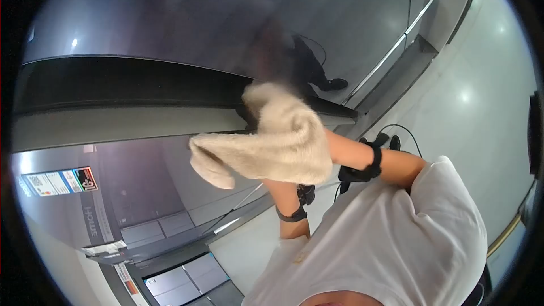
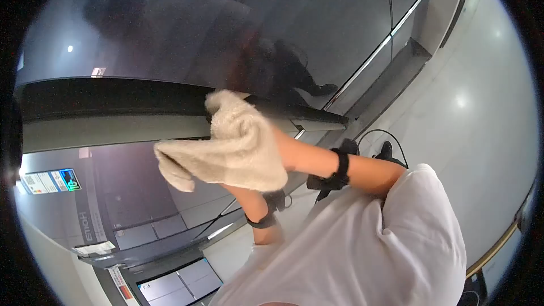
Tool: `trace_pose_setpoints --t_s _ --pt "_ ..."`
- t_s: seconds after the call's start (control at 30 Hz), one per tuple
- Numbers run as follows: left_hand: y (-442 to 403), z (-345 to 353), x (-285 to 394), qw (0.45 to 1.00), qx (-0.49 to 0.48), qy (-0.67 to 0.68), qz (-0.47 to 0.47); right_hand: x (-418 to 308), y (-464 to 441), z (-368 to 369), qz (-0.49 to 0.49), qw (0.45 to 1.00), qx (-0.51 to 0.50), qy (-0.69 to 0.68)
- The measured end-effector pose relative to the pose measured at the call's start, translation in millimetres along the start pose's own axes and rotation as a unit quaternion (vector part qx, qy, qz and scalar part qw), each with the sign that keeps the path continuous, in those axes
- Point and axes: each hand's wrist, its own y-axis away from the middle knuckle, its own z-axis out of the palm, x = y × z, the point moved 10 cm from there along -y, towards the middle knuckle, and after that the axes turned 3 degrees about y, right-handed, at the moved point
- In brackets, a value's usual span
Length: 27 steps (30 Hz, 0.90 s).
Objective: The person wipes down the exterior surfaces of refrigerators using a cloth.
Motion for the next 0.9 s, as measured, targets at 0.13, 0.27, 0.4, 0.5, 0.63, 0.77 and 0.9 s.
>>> trace_pose_setpoints --t_s 0.13,0.27,0.4,0.5,0.63,0.77,0.9 --pt "-9.3 1.4 35.2 0.998 0.036 0.023 0.038 -110.4 41.9 0.6 -0.208 0.96 0.097 0.159" --pt "-43.2 18.4 89.5 0.991 0.064 0.058 0.101 -165.3 76.1 -1.3 -0.371 0.884 0.165 0.233" --pt "-76.5 58.0 133.4 0.981 0.081 0.065 0.166 -133.6 49.8 -39.0 -0.288 0.882 0.138 0.347" --pt "-59.8 76.5 131.6 0.979 0.079 0.058 0.176 -91.3 34.3 -69.1 -0.271 0.868 0.133 0.396" --pt "-64.7 72.9 141.9 0.975 0.099 0.056 0.193 -119.5 33.4 -95.0 -0.3 0.76 0.233 0.527" --pt "-123.5 48.2 176.3 0.964 0.139 0.077 0.214 -205.4 1.3 -62.1 -0.362 0.766 0.3 0.439" --pt "-133.2 38.0 171.3 0.962 0.161 0.091 0.203 -200.8 -7.4 -2.5 -0.414 0.668 0.235 0.572"
